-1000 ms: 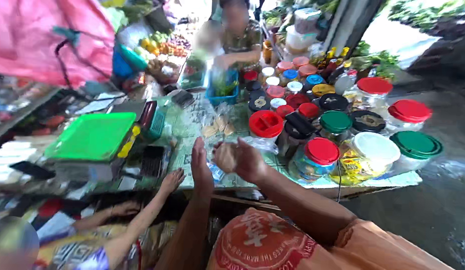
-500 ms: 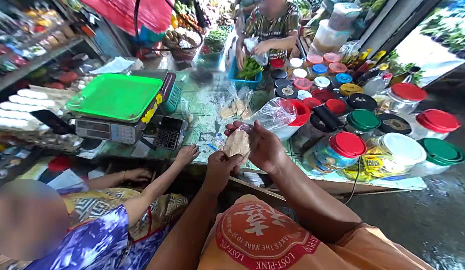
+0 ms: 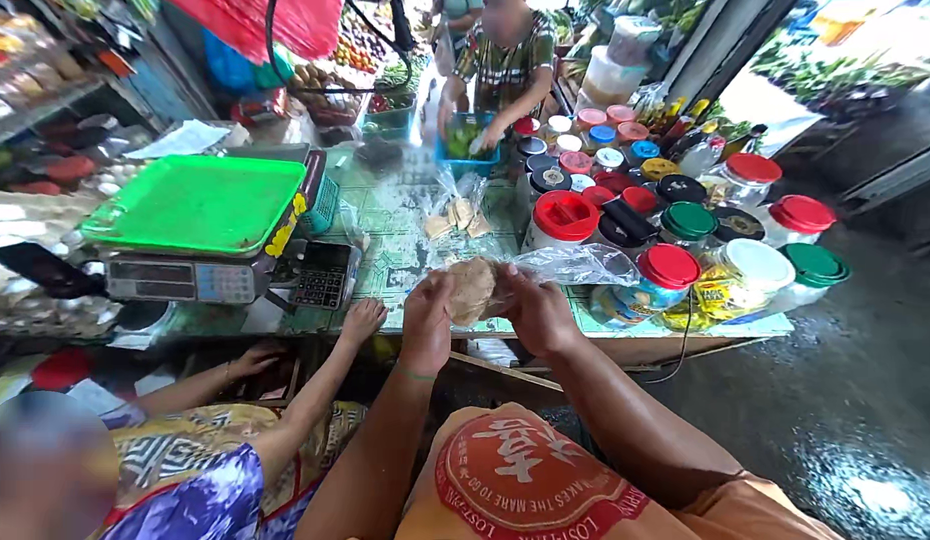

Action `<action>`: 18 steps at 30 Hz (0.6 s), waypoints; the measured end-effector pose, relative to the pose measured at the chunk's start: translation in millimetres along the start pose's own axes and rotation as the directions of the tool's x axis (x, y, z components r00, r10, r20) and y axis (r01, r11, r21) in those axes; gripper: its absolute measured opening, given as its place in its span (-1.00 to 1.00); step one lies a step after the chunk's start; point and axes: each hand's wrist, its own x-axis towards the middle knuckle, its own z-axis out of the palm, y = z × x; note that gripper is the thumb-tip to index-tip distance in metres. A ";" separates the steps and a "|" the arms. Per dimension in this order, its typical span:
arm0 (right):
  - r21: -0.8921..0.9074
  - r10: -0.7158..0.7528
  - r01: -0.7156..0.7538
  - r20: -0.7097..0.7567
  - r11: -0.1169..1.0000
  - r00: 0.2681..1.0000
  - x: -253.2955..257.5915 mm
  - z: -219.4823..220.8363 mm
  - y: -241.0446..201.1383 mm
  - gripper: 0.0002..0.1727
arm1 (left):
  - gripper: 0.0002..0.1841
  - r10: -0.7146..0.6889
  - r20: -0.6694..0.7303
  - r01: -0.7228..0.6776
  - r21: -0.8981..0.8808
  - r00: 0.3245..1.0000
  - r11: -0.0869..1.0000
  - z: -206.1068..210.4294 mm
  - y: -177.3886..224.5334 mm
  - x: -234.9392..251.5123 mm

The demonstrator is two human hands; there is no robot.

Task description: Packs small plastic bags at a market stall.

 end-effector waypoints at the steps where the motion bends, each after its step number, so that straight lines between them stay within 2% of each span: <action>1: -0.028 -0.001 0.001 0.000 1.000 1.000 -1.3 -3.3 -0.6 -0.60 | -0.90 0.008 0.000 -0.008 -0.002 1.000 1.000 0.5 -1.2 0.8; 2: -0.061 -0.004 0.005 0.018 0.998 1.000 -2.5 -7.0 -1.3 -0.62 | -0.93 0.018 0.003 -0.018 0.001 1.000 1.000 0.6 -0.3 2.2; 4: -0.093 -0.010 0.015 0.049 0.996 0.999 -3.7 -12.2 -2.3 -0.64 | -0.80 -0.017 0.002 0.017 0.006 1.000 1.000 2.8 4.5 4.1; 8: -0.044 -0.019 0.018 -0.023 0.999 1.000 3.3 -15.7 -4.2 -0.62 | -0.67 -0.200 0.121 0.199 0.023 0.972 0.980 9.9 -8.3 -3.7; 10: -0.169 -0.043 0.039 -0.018 0.985 0.999 10.3 -22.7 -13.5 -0.65 | -0.75 -0.188 0.128 0.196 -0.046 0.974 0.980 16.4 -16.1 -7.3; 12: -0.288 -0.120 0.125 0.035 0.950 0.992 18.3 -33.2 -24.7 -0.74 | -0.78 -0.098 0.115 0.107 -0.081 0.989 0.991 17.4 -17.4 -4.3; 15: -0.278 -0.228 0.268 0.166 0.923 0.959 30.7 -44.6 -35.1 -0.83 | -0.63 -0.071 0.190 0.089 -0.089 0.979 0.992 20.2 -17.0 1.3; 18: -0.414 -0.350 0.467 0.329 0.781 0.877 37.7 -48.6 -41.4 -0.87 | -0.66 -0.050 0.136 0.065 -0.102 0.989 0.993 46.3 -18.2 5.6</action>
